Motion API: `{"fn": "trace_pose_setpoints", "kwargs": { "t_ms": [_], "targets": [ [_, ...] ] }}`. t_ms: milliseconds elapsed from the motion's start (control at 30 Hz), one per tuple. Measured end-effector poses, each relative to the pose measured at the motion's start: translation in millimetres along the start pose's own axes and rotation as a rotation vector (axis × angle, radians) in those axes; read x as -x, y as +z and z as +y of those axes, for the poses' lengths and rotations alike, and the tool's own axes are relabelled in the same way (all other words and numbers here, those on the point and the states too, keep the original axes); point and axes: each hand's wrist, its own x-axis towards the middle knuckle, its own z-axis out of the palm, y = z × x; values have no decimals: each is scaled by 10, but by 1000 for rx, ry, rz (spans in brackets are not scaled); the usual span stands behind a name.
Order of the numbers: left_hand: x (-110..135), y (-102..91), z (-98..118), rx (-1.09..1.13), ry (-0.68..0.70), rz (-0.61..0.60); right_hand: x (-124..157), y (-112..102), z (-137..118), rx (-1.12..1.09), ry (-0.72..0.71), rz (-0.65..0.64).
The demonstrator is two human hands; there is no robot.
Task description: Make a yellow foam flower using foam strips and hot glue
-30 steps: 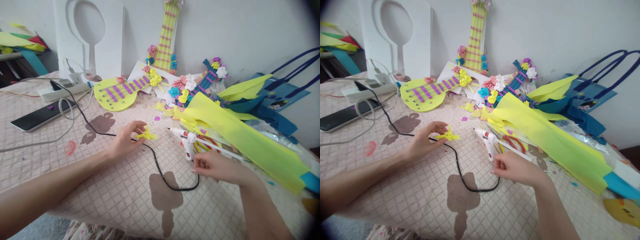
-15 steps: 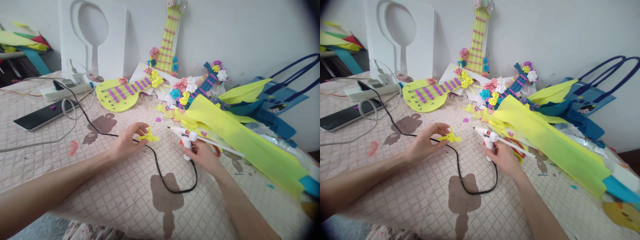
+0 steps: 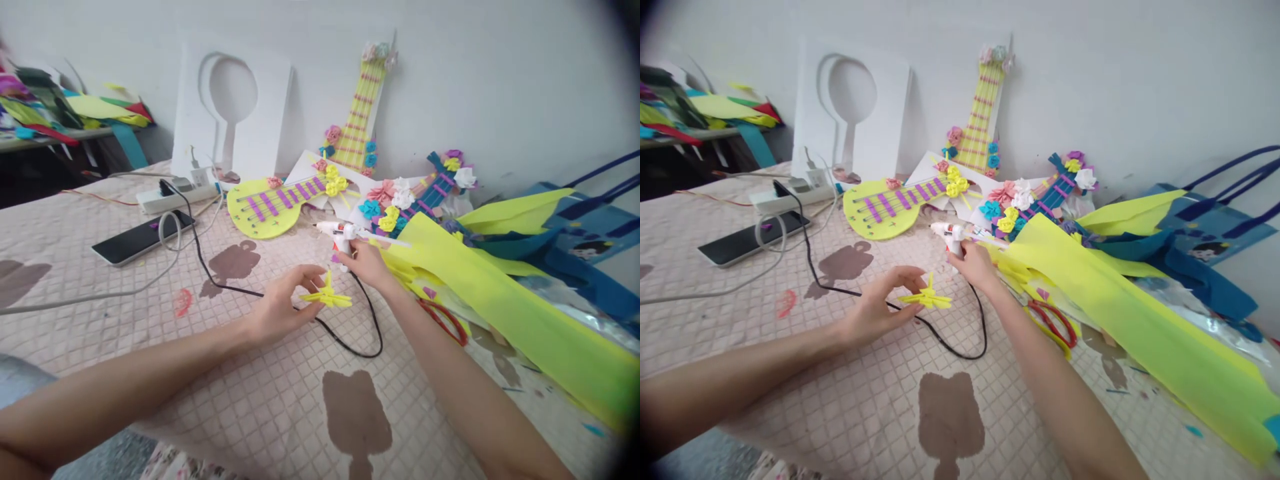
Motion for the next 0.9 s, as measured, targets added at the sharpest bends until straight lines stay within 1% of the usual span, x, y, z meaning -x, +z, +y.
{"fn": "trace_pose_setpoints", "kwargs": {
  "t_ms": [100, 200, 300, 367, 433, 533, 600, 667, 767, 833, 900],
  "targets": [
    [10, 18, 10, 12, -5, -18, -116, 127, 25, 19, -26, -12],
    [16, 38, 37, 17, 11, -33, -112, 200, 79, 17, -56, -50],
    [28, 52, 62, 47, 30, -70, -41, 176, 122, -8, -80, -42],
    [40, 59, 70, 76, 41, -107, 43, 99, 151, -28, -80, -13],
    [55, 66, 72, 99, 46, -141, 173, -26, 197, -55, -73, 20],
    [83, 82, 81, 134, 40, -189, 464, -275, 317, -116, -62, 89],
    [104, 98, 99, 167, 34, -228, 700, -437, 423, -111, -4, 118],
    [122, 116, 128, 193, 28, -278, 929, -547, 530, -91, 71, 91],
    [140, 143, 180, 202, 15, -359, 1186, -566, 644, -29, 124, 6],
    [145, 156, 205, 197, 0, -416, 1273, -498, 668, 60, 127, -13],
    [146, 165, 215, 195, -10, -460, 1302, -409, 654, 181, 119, -9]
  ]
}}
